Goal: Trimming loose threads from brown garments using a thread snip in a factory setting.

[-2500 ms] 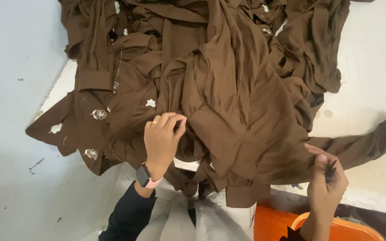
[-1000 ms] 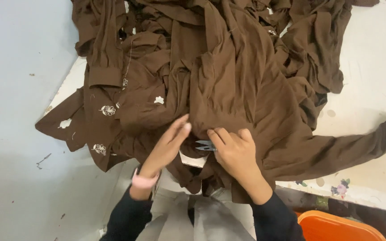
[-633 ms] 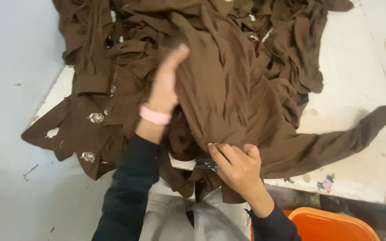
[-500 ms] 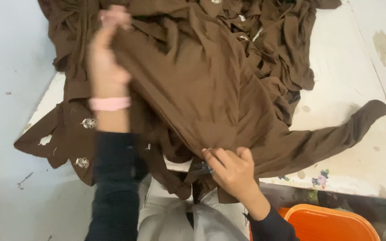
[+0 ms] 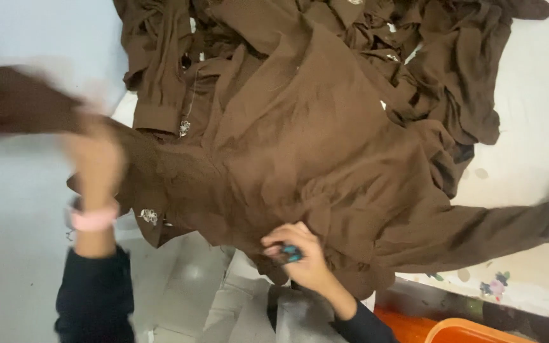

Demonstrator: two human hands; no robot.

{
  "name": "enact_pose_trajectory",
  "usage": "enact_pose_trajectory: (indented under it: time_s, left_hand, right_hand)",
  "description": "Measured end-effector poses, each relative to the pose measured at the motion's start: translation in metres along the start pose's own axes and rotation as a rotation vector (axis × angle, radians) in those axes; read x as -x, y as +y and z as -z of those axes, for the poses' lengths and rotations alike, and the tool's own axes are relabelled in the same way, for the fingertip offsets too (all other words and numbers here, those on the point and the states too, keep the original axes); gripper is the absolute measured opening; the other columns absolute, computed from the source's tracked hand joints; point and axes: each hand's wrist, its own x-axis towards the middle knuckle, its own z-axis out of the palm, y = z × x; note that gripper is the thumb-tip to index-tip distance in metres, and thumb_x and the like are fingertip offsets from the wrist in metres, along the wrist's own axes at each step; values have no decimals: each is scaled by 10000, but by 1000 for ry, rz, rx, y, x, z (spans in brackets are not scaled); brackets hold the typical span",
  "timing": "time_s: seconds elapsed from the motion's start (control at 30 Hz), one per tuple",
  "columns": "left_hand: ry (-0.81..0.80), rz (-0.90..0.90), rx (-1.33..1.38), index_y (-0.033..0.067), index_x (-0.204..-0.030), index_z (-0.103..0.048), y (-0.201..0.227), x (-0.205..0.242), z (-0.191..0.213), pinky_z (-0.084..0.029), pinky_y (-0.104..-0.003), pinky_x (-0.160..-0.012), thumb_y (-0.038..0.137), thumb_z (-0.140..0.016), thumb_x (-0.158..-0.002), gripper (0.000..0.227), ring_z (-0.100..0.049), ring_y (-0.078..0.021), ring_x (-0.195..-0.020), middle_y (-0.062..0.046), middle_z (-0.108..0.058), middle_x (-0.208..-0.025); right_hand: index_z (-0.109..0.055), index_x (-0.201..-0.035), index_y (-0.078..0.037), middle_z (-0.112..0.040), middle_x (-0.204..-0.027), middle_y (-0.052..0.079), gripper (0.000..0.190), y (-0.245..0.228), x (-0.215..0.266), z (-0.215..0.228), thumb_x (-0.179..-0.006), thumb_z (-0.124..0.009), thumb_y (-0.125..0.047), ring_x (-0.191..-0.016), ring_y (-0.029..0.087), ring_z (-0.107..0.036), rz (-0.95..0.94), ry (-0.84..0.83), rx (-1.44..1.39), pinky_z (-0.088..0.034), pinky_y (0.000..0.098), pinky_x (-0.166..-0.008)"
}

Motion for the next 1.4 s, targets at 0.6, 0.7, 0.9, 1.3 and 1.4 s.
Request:
enact_pose_trajectory:
  time_s: [0.6,0.7,0.9,1.3,1.4]
  left_hand:
    - [-610,-782,1341,65,-1309,-290,152,12,283,-214,-474,-1000,555,-576,-690,839,-346,-343,-1192,-188,-373,-1264]
    - [-814,-668,1313,71,-1043,-569,163,6,281,-426,-379,-851,482,-535,-781,489,-567,-254,-968,-108,-604,-975]
    - [-1001,174,1870,-64,-1280,-266,126,-4,340,-178,-401,-1031,430,-549,-764,769,-260,-310,-1243,-259,-295,-1306]
    - [-861,29,2028,33,-867,-453,125,43,329,-413,-328,-716,232,-534,-841,217,-482,-146,-726,-127,-553,-685]
    - [-831,49,2091,43,-880,-429,125,44,329,-414,-340,-726,199,-519,-852,182,-443,-143,-698,-81,-514,-651]
  right_hand:
    - [-603,-912,-15,-545,-672,81,161,-23,-6,73,-796,-547,-111,-579,99,-441,-418,493,-107,-369,212,-555]
    - [-633,-864,-33,-564,-715,80,130,-24,-5,71,-748,-617,-90,-665,120,-475,-463,433,-76,-414,242,-602]
    - [-679,-813,-73,-580,-723,79,115,-31,-21,76,-714,-643,-26,-573,129,-500,-250,485,187,-380,229,-521]
    - [-616,-714,-101,-571,-676,40,78,-31,-57,71,-782,-587,-75,-566,229,-573,63,409,403,-469,286,-570]
    - [-590,-714,-78,-561,-687,51,111,-28,-52,72,-814,-543,-86,-595,204,-560,18,422,227,-462,289,-615]
